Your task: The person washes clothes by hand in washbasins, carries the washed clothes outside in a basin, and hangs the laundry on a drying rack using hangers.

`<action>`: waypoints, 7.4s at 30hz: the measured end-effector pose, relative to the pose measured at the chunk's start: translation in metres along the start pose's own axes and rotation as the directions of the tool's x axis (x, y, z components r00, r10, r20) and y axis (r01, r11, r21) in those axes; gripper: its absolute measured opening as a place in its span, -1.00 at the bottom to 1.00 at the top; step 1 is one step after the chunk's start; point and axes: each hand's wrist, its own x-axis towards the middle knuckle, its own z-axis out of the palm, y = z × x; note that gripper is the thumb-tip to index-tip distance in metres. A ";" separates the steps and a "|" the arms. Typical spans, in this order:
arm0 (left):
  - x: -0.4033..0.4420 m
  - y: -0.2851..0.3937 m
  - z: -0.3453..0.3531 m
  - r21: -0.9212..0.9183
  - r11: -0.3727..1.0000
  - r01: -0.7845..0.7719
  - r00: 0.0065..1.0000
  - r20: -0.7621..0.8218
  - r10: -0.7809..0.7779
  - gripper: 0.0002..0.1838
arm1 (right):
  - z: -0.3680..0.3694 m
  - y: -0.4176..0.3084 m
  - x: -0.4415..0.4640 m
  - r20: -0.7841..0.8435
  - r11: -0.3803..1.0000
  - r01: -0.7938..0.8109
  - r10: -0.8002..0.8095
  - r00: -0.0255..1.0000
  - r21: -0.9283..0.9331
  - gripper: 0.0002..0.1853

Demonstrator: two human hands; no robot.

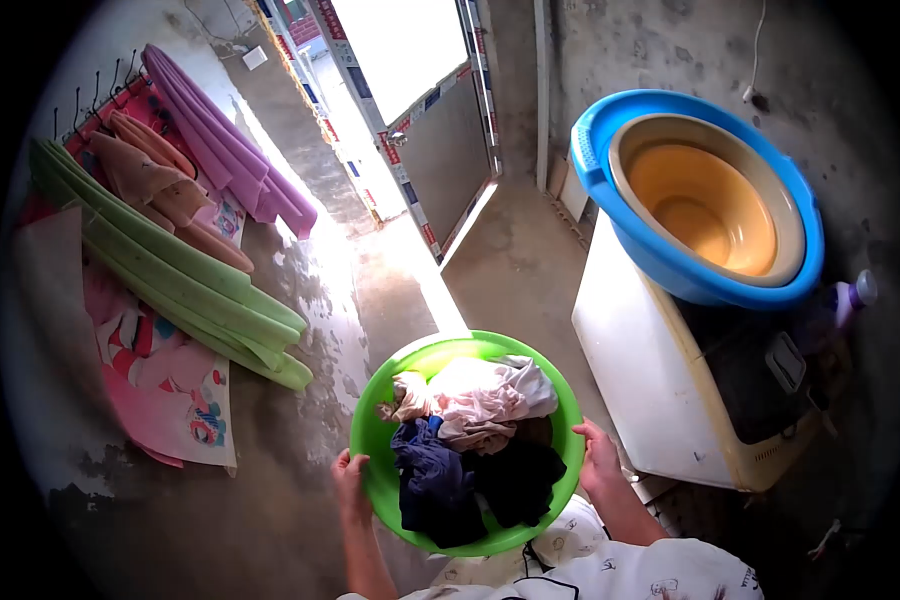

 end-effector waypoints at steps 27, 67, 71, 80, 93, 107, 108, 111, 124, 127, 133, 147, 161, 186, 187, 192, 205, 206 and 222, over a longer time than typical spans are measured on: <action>0.726 0.173 0.085 -0.429 0.903 0.012 0.930 -0.327 -0.168 -0.87 | 0.682 -0.024 0.603 0.367 0.892 0.216 -0.062 0.928 -0.396 -0.71; 1.442 0.343 0.754 0.172 0.949 0.266 0.783 0.536 -0.316 -0.79 | 0.892 -0.406 1.109 -0.453 0.776 0.524 -0.631 0.630 -0.351 -0.61; 1.532 0.406 0.815 0.133 0.945 0.299 0.778 0.539 -0.322 -0.77 | 0.926 -0.464 1.206 -0.383 0.759 0.598 -0.649 0.658 -0.259 -0.70; 1.738 0.456 0.936 0.283 0.956 0.080 0.601 0.751 -0.272 -0.54 | 1.125 -0.545 1.499 -0.332 0.826 0.380 -0.527 0.782 -0.415 -0.70; 2.107 0.456 1.090 0.294 0.955 0.029 0.486 0.831 -0.270 -0.68 | 1.247 -0.638 1.834 -0.345 0.796 0.376 -0.561 0.753 -0.473 -0.72; 2.609 0.587 1.106 0.277 0.961 -0.010 0.723 0.666 -0.185 -0.69 | 1.568 -0.636 2.279 -0.230 0.840 0.307 -0.440 0.868 -0.448 -0.74; 2.638 0.599 1.106 0.297 0.955 -0.009 0.725 0.660 -0.198 -0.68 | 1.590 -0.634 2.302 -0.235 0.838 0.306 -0.443 0.865 -0.451 -0.74; 2.719 0.631 1.098 0.280 0.958 0.065 0.732 0.639 -0.237 -0.69 | 1.660 -0.627 2.370 -0.252 0.841 0.290 -0.435 0.864 -0.457 -0.74; 3.110 0.735 0.996 0.123 0.988 0.096 0.974 0.192 -0.119 -0.71 | 2.113 -0.524 2.727 0.095 0.810 0.254 -0.241 0.966 -0.528 -0.76; 3.183 0.791 0.927 -0.053 0.986 0.159 0.981 0.117 -0.152 -0.76 | 2.229 -0.449 2.791 0.180 0.753 0.282 -0.217 0.959 -0.594 -0.75; 3.342 0.812 0.810 0.162 0.983 0.090 0.982 -0.179 -0.061 -0.73 | 2.384 -0.303 2.886 0.294 0.759 0.187 0.007 0.956 -0.624 -0.74; 3.508 0.888 0.581 -0.011 0.983 0.184 0.896 -0.409 -0.173 -0.69 | 2.627 -0.024 3.034 0.316 0.517 0.236 0.070 0.946 -0.823 -0.66; 3.335 0.641 0.047 -0.428 0.881 0.202 0.439 -0.764 -0.472 -0.86 | 2.602 0.674 2.830 0.020 0.040 -0.007 0.643 0.766 -0.999 -0.79; 3.433 0.089 -0.086 -0.908 0.348 -0.231 0.134 -0.384 -0.913 -0.72 | 2.200 1.139 3.057 0.270 -0.484 0.797 0.764 0.586 -0.362 -0.61; 3.439 0.061 -0.081 -0.917 0.400 -0.003 -0.006 -0.399 -0.917 -0.74 | 2.195 1.126 3.047 0.495 -0.316 0.914 0.854 0.159 0.252 -0.52; 3.481 0.150 -0.129 -0.157 0.963 0.218 -0.147 -0.981 -0.127 -0.71 | 2.171 1.115 2.940 -0.117 0.316 0.779 0.946 -0.302 0.541 -0.32; 3.463 0.188 -0.112 -0.313 0.936 -0.164 -0.065 -0.943 -0.326 -0.87 | 2.233 1.098 2.893 -0.050 -0.275 0.812 0.955 0.292 -0.514 -0.67; 3.461 0.195 -0.103 -0.265 0.939 -0.221 -0.133 -0.945 -0.298 -0.84 | 2.243 1.080 2.882 -0.058 -0.336 0.636 0.907 0.416 -0.695 -0.65; 3.525 0.151 -0.083 -0.714 0.690 -0.119 -0.231 -0.657 -0.718 -0.52 | 2.275 0.955 2.876 -0.281 -0.385 0.079 0.784 0.553 -0.920 -0.39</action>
